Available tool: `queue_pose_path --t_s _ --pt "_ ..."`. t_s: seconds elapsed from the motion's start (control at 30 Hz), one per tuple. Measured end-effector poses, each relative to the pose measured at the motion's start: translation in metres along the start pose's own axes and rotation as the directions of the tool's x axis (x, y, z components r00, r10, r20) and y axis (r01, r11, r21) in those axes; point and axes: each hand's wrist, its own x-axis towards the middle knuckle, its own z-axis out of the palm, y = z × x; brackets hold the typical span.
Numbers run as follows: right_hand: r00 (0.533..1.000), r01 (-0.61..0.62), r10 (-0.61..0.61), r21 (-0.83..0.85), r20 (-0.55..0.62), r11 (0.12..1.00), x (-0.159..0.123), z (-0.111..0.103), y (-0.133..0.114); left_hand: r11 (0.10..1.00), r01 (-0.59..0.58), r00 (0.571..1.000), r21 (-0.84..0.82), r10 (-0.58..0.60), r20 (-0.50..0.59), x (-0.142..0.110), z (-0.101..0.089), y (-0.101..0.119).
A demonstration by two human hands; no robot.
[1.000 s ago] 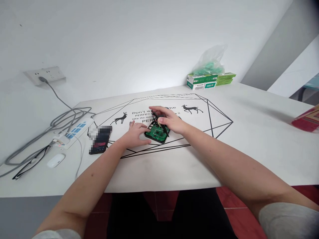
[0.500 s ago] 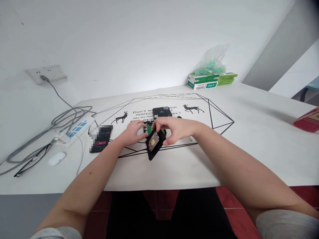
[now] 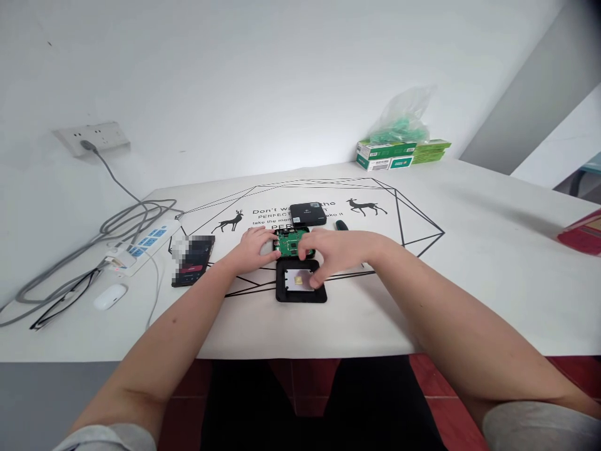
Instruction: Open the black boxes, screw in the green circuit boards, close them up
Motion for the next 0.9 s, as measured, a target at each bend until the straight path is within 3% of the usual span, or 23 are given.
queue_pose_path --t_s 0.1,0.17,0.37,0.67,0.9 --pt "0.949 -0.074 0.062 -0.028 -0.310 0.997 0.015 0.009 0.004 1.000 0.013 1.000 -0.006 -0.013 -0.001 0.001 0.003 -0.001" --pt "0.918 -0.024 0.005 -0.042 -0.397 0.999 0.031 0.021 0.007 1.000 0.022 1.000 -0.009 -0.022 -0.004 0.003 0.005 -0.002" --pt "0.959 -0.045 0.033 -0.034 -0.281 0.998 0.074 0.039 0.008 1.000 0.016 1.000 -0.018 -0.016 -0.009 0.008 0.005 -0.001" --pt "0.986 -0.090 0.085 -0.030 -0.142 0.995 0.113 0.015 0.013 0.998 0.040 0.999 -0.040 -0.040 0.009 0.009 0.005 -0.002" --pt "0.986 -0.075 0.096 0.156 -0.134 0.985 0.115 0.003 0.021 0.997 0.043 0.999 -0.067 -0.044 -0.016 0.010 0.007 -0.002"
